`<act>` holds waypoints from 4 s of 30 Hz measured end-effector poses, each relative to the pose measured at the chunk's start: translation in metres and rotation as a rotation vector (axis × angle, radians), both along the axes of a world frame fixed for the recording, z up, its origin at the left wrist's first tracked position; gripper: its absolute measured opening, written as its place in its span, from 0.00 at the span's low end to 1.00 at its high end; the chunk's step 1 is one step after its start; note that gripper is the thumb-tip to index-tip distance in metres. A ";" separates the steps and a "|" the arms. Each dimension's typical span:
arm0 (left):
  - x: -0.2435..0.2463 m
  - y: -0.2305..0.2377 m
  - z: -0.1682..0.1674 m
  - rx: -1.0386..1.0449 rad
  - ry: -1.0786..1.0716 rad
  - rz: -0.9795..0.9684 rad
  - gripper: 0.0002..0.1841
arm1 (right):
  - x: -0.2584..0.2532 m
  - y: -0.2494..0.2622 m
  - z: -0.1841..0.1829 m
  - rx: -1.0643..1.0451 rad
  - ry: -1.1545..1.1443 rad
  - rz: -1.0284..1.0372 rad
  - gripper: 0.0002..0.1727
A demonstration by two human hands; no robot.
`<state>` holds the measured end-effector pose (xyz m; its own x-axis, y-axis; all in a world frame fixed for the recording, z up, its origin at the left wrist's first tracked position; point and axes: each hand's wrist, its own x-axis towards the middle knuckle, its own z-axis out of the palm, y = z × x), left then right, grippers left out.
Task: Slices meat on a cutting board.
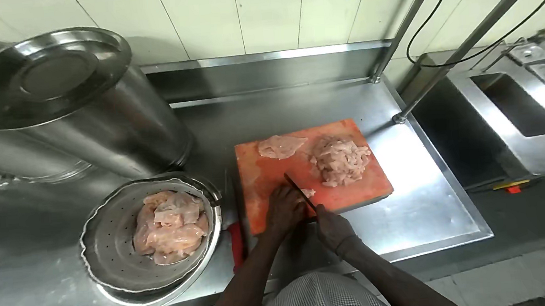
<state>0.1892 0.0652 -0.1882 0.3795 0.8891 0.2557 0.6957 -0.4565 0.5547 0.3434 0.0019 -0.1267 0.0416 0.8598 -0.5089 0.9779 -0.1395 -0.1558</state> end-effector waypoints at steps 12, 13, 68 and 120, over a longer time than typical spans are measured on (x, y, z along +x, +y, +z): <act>-0.017 -0.017 0.006 -0.133 -0.216 0.066 0.25 | 0.045 -0.073 0.004 -0.150 -0.046 -0.063 0.19; -0.019 -0.020 0.005 -0.119 -0.218 0.073 0.24 | 0.043 -0.071 0.007 -0.119 -0.035 -0.063 0.19; -0.034 -0.035 -0.005 -0.041 -0.146 0.120 0.07 | -0.023 -0.020 0.003 -0.037 -0.012 0.145 0.21; 0.113 0.114 0.112 -0.160 0.158 -0.076 0.19 | 0.171 -0.122 -0.075 0.409 1.145 -1.022 0.12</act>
<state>0.3026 0.1787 -0.0762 0.4712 0.8808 0.0457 0.7464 -0.4258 0.5114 0.5143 -0.1204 -0.2021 0.4369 0.7916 -0.4272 -0.1534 -0.4024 -0.9025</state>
